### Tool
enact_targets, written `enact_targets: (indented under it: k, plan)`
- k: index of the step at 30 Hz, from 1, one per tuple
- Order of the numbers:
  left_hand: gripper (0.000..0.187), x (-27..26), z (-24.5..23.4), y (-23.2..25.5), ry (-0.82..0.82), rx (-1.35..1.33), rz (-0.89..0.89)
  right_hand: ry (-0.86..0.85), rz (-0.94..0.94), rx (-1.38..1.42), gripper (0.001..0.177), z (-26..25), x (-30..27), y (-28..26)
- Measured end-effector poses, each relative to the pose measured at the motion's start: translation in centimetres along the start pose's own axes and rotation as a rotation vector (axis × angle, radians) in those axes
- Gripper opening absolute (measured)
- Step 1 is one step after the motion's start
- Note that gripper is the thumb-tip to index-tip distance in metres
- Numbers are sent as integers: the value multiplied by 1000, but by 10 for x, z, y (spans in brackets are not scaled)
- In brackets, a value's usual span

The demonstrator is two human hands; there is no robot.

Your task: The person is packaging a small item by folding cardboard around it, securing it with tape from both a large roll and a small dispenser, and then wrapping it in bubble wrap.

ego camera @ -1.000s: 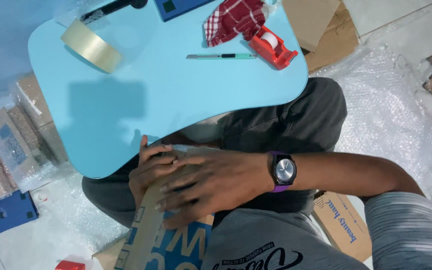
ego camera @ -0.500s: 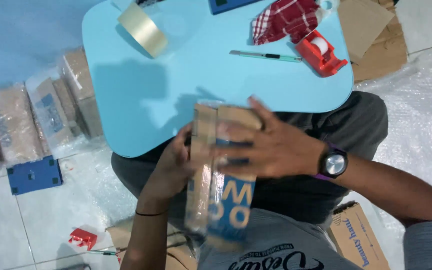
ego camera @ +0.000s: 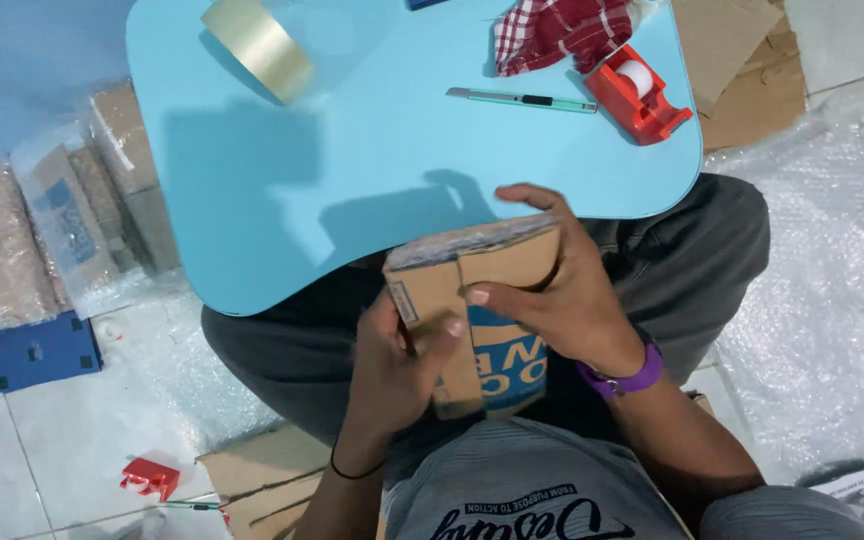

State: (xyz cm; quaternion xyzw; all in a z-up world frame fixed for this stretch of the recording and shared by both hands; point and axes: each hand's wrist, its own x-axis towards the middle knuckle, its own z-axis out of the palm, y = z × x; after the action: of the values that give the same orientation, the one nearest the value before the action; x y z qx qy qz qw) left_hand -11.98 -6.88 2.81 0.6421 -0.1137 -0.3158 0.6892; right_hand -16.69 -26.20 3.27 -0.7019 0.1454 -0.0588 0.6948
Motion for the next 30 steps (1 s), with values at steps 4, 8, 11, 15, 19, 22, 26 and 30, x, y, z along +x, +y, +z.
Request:
enact_targets:
  k: [4,8,11,15,19,22,26,30]
  plan:
    - [25,6,15,20,104,107,23,-13,-21,-47,58,5,-2,1]
    - [21,8,20,5,123,33,102,24,-40,-115,55,1,-2,4]
    - [17,6,19,-3,174,-37,129,-16,-59,-86,49,2,-6,7]
    - [15,4,21,2,193,1,195,-16,-21,-34,45,3,-14,13]
    - [18,9,16,4,146,44,260,-17,-92,105,44,-4,-19,42]
    - [27,8,16,4,172,242,338,-88,-48,141,51,-4,-15,37]
    - [27,8,14,15,240,139,300,-79,-59,54,54,-4,-21,53]
    - [26,15,5,5,253,90,274,-48,6,38,36,4,-31,57]
